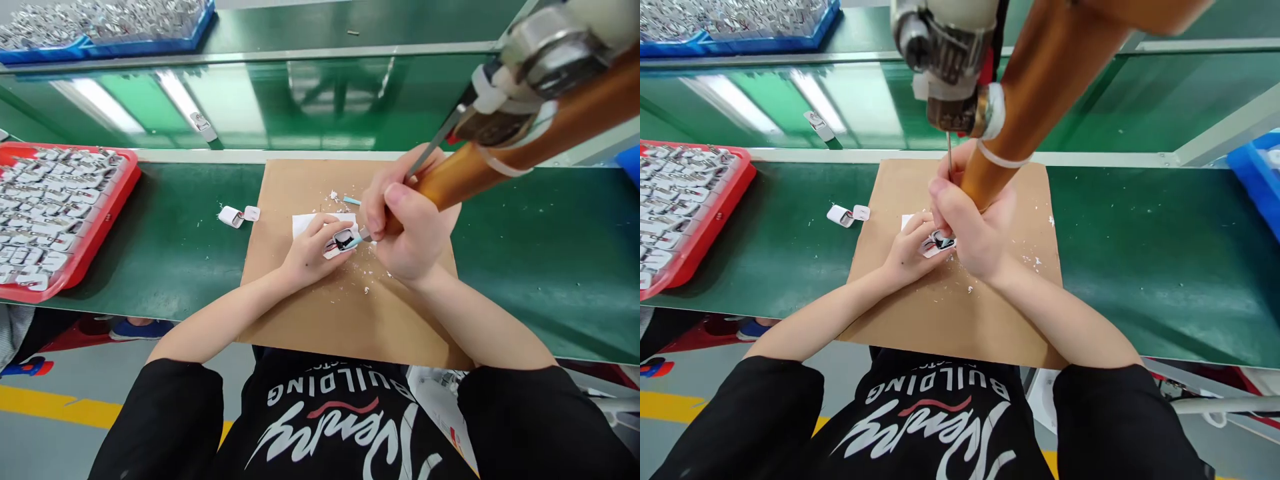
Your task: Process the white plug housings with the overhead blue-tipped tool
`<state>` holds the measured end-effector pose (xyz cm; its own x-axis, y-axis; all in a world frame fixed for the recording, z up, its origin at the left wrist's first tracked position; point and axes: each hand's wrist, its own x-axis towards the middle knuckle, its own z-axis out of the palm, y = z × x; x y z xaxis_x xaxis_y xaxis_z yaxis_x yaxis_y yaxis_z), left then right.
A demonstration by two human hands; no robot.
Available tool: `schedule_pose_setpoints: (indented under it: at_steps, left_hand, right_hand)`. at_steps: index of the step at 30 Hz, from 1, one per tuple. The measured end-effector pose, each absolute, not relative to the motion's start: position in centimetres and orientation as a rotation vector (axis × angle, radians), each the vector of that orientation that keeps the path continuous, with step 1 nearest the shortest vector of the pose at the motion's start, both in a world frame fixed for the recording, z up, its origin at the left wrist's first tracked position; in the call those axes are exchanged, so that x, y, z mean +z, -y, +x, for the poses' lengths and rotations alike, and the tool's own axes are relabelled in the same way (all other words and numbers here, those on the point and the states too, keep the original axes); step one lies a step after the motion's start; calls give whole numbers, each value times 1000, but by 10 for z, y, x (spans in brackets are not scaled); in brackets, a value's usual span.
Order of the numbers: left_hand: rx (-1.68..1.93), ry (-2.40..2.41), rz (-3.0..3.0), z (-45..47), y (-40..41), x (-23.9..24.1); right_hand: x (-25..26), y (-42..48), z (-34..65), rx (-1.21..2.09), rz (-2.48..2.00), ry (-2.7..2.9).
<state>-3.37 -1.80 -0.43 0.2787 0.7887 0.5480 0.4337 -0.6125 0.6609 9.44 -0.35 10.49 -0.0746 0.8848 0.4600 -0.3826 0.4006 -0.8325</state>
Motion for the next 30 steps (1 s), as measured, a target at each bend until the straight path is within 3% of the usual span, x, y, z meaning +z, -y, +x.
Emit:
schedule_pose_setpoints:
  at_steps: [30]
  left_hand:
    - [1304,-1119,2151,-34,27,4]
  right_hand:
    - [110,11,96,1150,-571,1240]
